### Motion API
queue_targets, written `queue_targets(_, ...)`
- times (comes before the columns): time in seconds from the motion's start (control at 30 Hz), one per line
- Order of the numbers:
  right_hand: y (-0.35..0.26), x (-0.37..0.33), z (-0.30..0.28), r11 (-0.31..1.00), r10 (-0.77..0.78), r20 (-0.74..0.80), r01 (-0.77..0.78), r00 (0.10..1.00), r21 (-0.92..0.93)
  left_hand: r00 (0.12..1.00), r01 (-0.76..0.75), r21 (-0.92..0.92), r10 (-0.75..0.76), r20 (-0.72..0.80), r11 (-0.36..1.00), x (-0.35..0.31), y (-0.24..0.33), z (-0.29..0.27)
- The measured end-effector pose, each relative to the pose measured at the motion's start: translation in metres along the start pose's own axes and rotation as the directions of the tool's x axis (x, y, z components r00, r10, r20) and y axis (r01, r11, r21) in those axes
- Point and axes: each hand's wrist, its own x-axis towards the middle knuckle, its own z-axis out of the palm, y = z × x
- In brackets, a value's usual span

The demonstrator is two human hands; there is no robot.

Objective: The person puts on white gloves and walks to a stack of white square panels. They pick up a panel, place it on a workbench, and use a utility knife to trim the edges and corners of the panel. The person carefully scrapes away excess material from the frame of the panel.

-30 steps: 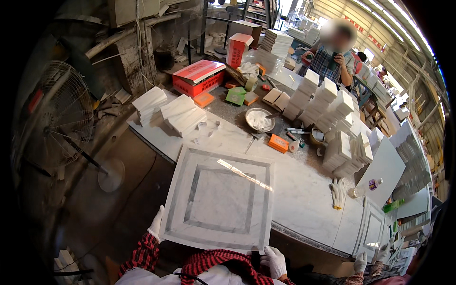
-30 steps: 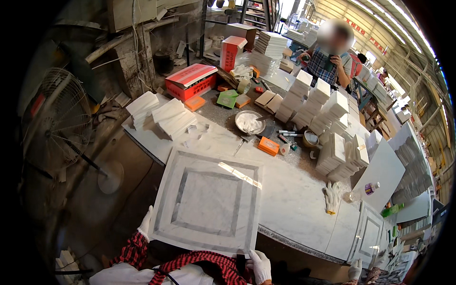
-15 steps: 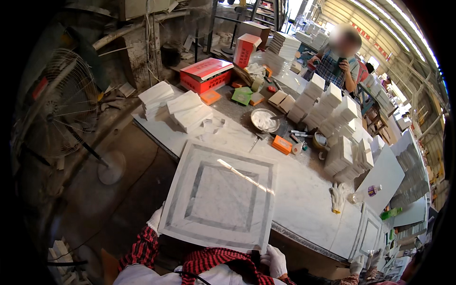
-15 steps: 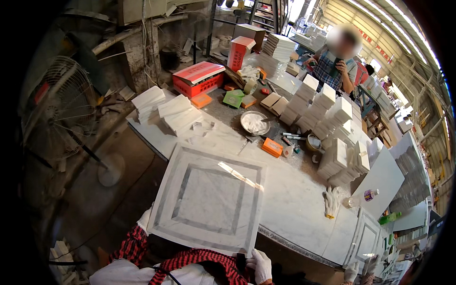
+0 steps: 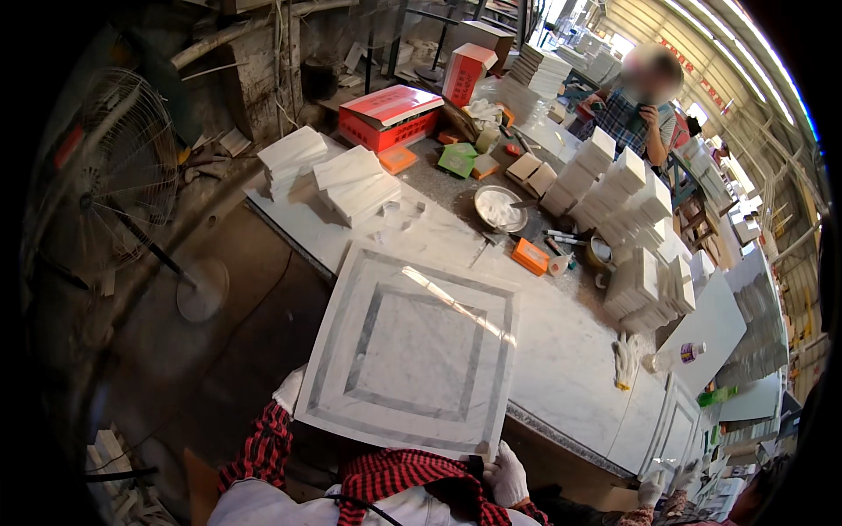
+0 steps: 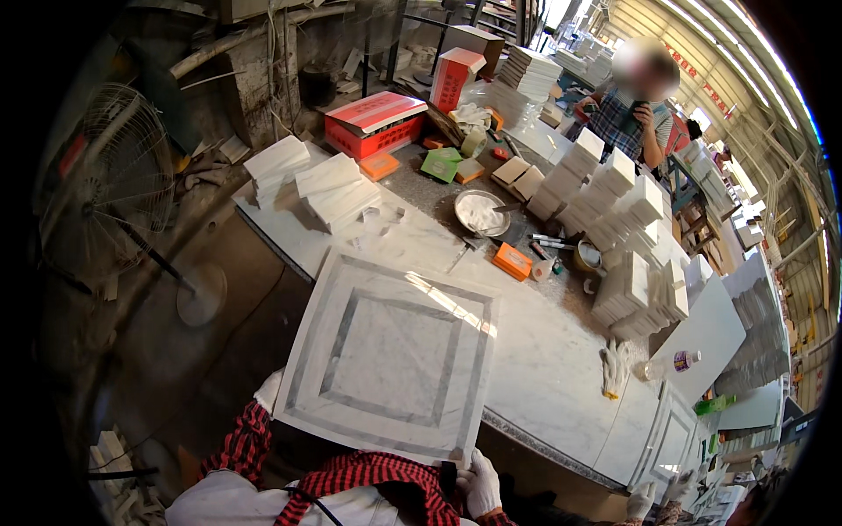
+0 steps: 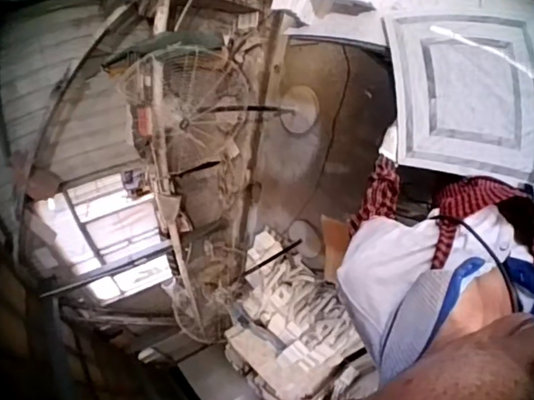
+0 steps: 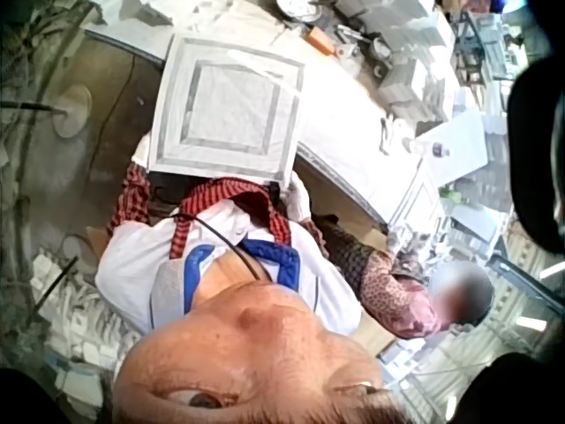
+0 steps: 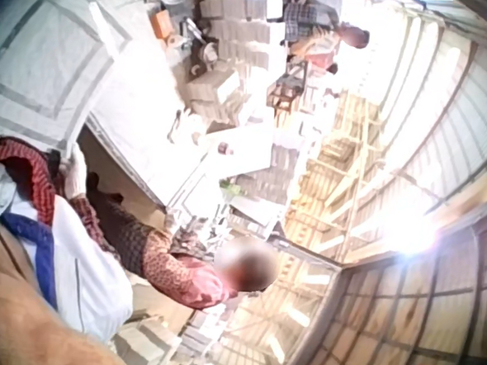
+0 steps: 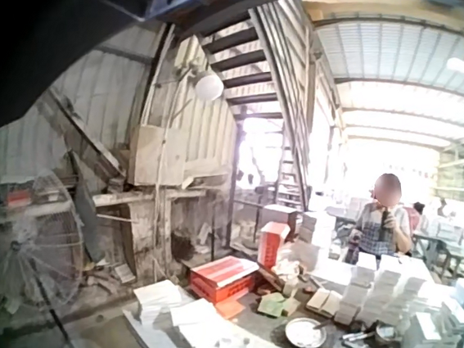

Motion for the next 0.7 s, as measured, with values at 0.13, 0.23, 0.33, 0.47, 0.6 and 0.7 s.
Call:
queue_targets(0.13,0.004,-0.003,0.002,0.999,-0.050,-0.023,0.050,0.998,-0.018,0.890,0.439,-0.766,-0.344,0.299,0.469,-0.005,-0.024,-0.014)
queue_targets(0.23,0.004,-0.007,0.000,0.971,-0.171,-0.115,0.148,0.978,-0.189,0.860,0.474,-0.724,-0.440,0.258,0.502,-0.005,0.002,0.010)
queue_targets(0.33,-0.005,-0.015,0.008,0.871,-0.326,-0.053,0.278,0.944,-0.405,0.899,0.414,-0.593,-0.411,0.149,0.691,-0.015,0.006,0.018)
queue_targets(0.47,-0.018,-0.022,0.014,0.937,-0.274,-0.057,0.253,0.960,-0.243,0.860,0.435,-0.742,-0.479,0.175,0.510,-0.014,0.025,0.031)
queue_targets(0.6,-0.034,-0.022,-0.002,0.066,-0.429,0.471,0.547,0.770,-0.834,0.890,0.427,-0.741,-0.387,0.242,0.519,-0.019,0.013,0.028)
queue_targets(0.7,-0.027,-0.027,0.010,0.940,-0.297,-0.043,0.284,0.954,-0.188,0.888,0.431,-0.754,-0.380,0.258,0.495,-0.017,-0.008,0.032)
